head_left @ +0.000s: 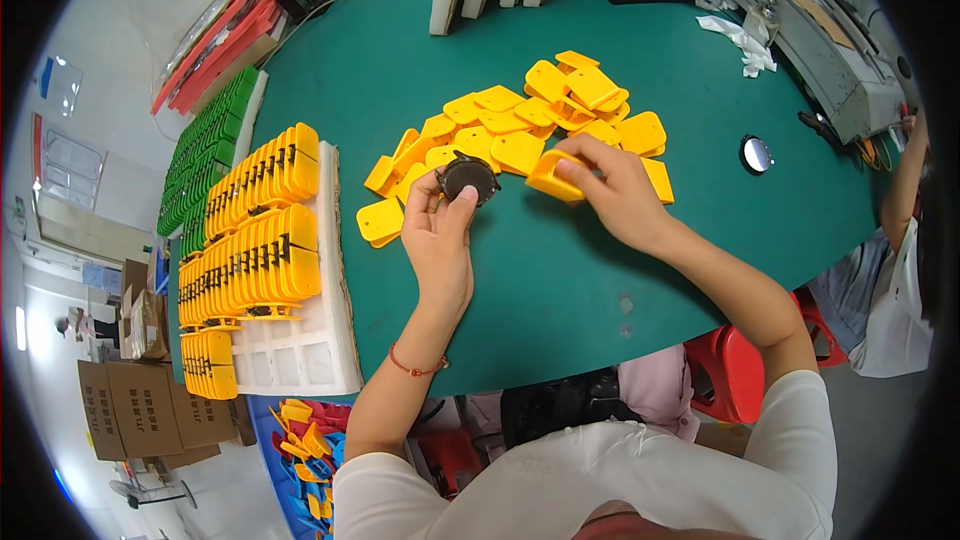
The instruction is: The person assembles electronic modules into yellow plastic housings by hand at a factory workbench.
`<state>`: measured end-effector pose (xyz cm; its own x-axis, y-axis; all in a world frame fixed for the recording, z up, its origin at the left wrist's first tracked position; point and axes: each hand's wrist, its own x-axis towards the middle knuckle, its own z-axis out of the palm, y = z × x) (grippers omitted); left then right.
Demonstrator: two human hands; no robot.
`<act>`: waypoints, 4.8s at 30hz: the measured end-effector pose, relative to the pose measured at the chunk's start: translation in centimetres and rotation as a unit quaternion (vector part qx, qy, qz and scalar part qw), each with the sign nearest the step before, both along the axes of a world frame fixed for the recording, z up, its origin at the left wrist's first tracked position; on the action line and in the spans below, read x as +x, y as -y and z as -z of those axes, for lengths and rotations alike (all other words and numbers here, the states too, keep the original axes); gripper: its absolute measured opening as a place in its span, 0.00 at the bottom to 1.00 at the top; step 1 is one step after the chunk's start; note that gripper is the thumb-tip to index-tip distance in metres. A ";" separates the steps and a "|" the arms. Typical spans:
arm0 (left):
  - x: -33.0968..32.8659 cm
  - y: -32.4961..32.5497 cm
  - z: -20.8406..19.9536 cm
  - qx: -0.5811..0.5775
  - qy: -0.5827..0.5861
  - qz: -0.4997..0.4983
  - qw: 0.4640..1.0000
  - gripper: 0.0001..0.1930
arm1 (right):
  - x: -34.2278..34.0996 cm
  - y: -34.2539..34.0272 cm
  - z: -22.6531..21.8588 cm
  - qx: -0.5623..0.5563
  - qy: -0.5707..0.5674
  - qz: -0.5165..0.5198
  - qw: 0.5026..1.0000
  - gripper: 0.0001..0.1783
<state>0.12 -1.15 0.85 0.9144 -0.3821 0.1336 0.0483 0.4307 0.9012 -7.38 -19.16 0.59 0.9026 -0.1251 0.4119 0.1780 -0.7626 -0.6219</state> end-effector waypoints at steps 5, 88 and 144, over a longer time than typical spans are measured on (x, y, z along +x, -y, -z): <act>-0.1 -0.1 0.0 0.007 0.004 0.015 1.000 0.14 | 0.1 0.2 -1.2 0.661 -0.109 -0.113 0.734 0.19; -0.9 -18.0 -11.5 0.583 0.375 -0.206 0.691 0.14 | -0.3 -1.0 1.4 0.425 -0.005 -0.100 0.900 0.21; -8.0 25.8 -1.1 0.283 0.617 0.126 0.723 0.30 | 0.6 -1.9 4.1 0.194 0.030 -0.141 0.970 0.18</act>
